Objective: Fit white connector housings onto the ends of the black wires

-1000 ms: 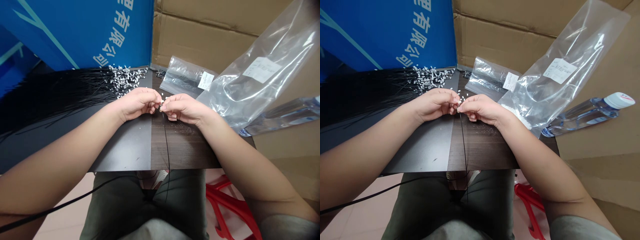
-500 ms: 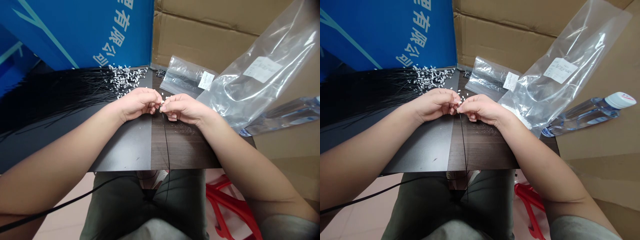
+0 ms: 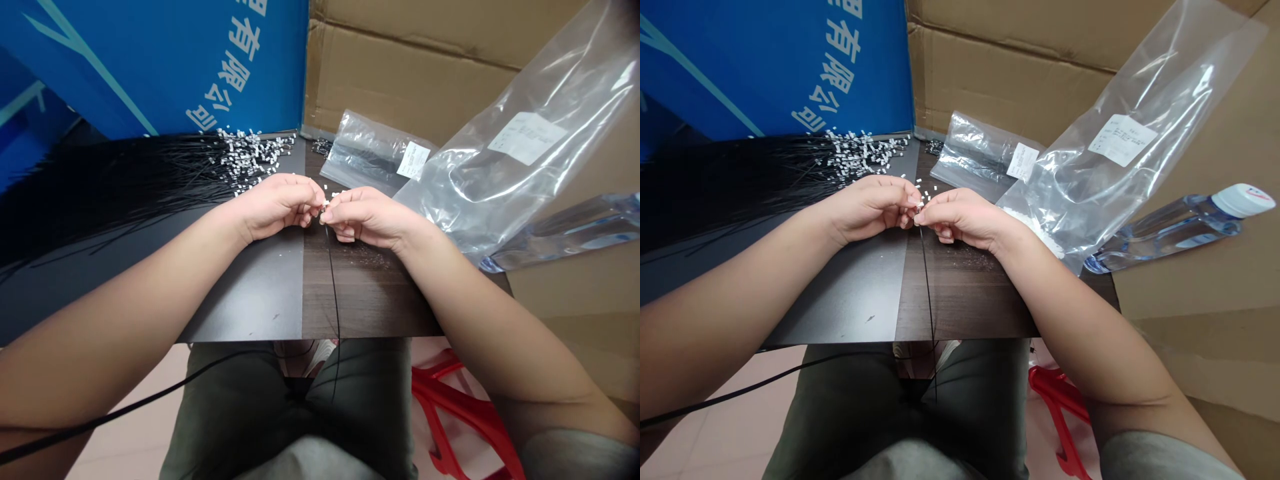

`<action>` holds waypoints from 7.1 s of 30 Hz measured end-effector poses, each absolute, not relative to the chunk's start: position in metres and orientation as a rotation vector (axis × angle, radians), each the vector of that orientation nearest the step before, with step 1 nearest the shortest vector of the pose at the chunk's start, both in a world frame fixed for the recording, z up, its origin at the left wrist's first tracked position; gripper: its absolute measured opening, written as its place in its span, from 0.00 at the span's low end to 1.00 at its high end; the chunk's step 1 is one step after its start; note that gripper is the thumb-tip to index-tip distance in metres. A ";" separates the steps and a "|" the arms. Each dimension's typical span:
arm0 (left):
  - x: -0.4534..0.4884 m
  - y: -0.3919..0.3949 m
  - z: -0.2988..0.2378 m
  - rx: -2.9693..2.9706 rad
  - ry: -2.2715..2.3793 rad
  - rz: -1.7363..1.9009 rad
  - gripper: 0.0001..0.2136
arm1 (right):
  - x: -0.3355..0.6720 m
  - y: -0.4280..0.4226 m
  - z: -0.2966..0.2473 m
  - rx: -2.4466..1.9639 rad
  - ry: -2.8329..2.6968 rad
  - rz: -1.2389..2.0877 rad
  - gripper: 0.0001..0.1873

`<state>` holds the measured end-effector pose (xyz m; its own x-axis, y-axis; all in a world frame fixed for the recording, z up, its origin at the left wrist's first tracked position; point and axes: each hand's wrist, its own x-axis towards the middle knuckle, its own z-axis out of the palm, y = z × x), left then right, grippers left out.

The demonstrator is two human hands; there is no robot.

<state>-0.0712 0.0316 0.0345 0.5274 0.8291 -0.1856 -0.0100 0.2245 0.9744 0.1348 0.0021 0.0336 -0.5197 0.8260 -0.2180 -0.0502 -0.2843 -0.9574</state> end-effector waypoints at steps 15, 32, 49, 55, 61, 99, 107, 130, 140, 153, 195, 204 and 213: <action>-0.069 0.027 0.040 1.218 0.827 0.695 0.03 | 0.136 0.002 0.033 -0.959 -1.335 1.937 0.17; -0.071 0.030 0.039 1.219 0.818 0.719 0.03 | 0.136 0.002 0.032 -0.968 -1.294 1.936 0.19; -0.069 0.033 0.032 1.261 0.876 0.913 0.03 | 0.132 0.005 0.029 -1.016 -1.206 1.760 0.13; -0.070 0.035 0.028 1.262 0.905 0.960 0.03 | 0.130 0.006 0.027 -1.031 -1.165 1.616 0.10; -0.066 0.032 0.030 1.278 0.914 0.990 0.04 | 0.130 0.006 0.027 -1.044 -1.188 1.590 0.07; -0.064 0.030 0.031 1.274 0.940 1.013 0.03 | 0.127 0.001 0.030 -1.215 -1.408 1.202 0.07; -0.064 0.028 0.033 1.281 0.958 1.006 0.02 | 0.127 0.000 0.031 -1.215 -1.422 1.181 0.07; -0.065 0.030 0.028 1.268 0.936 1.002 0.02 | 0.130 0.001 0.031 -1.229 -1.606 1.016 0.05; -0.065 0.030 0.031 1.271 0.933 1.009 0.03 | 0.130 0.001 0.030 -1.221 -1.543 1.076 0.07; -0.064 0.031 0.028 1.331 0.908 1.026 0.03 | 0.130 0.003 0.026 -1.236 -1.593 1.056 0.09; -0.068 0.033 0.028 1.328 0.914 0.977 0.02 | 0.130 0.003 0.027 -1.218 -1.539 1.159 0.08; -0.067 0.033 0.029 1.381 0.919 0.975 0.02 | 0.131 0.004 0.028 -1.245 -1.610 1.112 0.09; -0.070 0.033 0.031 1.507 0.929 0.959 0.01 | 0.131 0.002 0.031 -1.269 -1.630 1.099 0.09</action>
<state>-0.0700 0.0334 0.0308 0.3722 0.9236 0.0923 0.0627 -0.1242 0.9903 0.1312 0.0023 0.0308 -0.1964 0.9781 0.0687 0.3033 0.1273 -0.9444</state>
